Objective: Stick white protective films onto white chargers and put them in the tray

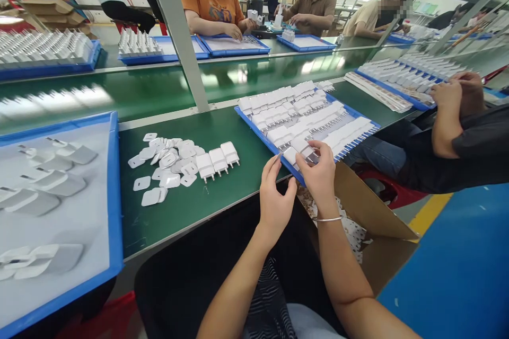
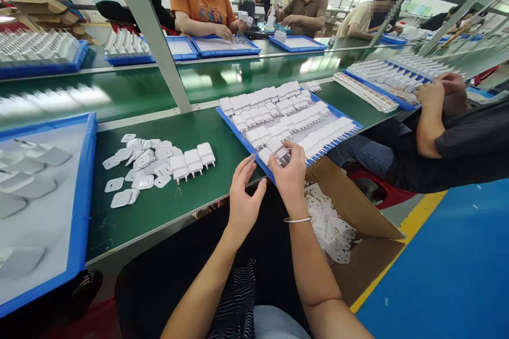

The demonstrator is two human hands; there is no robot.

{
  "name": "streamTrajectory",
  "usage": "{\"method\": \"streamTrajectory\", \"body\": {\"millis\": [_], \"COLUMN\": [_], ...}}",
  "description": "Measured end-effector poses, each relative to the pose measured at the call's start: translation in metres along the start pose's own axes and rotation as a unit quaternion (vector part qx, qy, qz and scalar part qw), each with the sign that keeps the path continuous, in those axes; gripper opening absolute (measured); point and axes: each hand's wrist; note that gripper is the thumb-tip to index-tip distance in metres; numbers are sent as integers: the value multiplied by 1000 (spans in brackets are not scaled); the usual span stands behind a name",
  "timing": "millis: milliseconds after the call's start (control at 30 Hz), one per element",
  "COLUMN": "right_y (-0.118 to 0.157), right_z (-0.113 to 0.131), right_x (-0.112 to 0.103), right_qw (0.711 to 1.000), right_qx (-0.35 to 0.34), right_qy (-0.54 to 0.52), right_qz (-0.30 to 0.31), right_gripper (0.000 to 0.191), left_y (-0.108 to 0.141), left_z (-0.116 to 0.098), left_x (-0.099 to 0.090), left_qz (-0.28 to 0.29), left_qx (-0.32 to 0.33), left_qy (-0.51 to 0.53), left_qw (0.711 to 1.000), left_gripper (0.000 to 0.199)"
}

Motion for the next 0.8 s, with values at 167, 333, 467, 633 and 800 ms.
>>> {"method": "streamTrajectory", "body": {"millis": [167, 333, 467, 633, 800], "right_y": [-3, 4, 23, 45, 68], "right_z": [-2, 3, 17, 34, 45], "right_x": [3, 8, 7, 4, 12], "right_qw": [1000, 994, 963, 911, 906], "right_qx": [2, 9, 53, 145, 110], "right_qy": [-4, -91, -251, -384, -406], "right_qz": [-1, -56, -85, 42, 38], "right_gripper": [47, 44, 48, 46, 50], "left_y": [-4, 6, 20, 32, 36], "left_z": [3, 3, -6, -25, -38], "left_x": [12, 17, 13, -2, -14], "left_qz": [41, 33, -10, -25, -41], "left_qx": [-29, -31, -42, 3, -15], "left_qy": [102, 179, 211, 92, 51], "left_qw": [994, 983, 976, 995, 998], "left_gripper": [49, 52, 57, 75, 80]}}
Point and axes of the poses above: each hand's wrist, its own y-axis away from the middle knuckle, its own x-axis out of the palm, z = x × y, and after that the axes turned 8 degrees about -x, right-handed
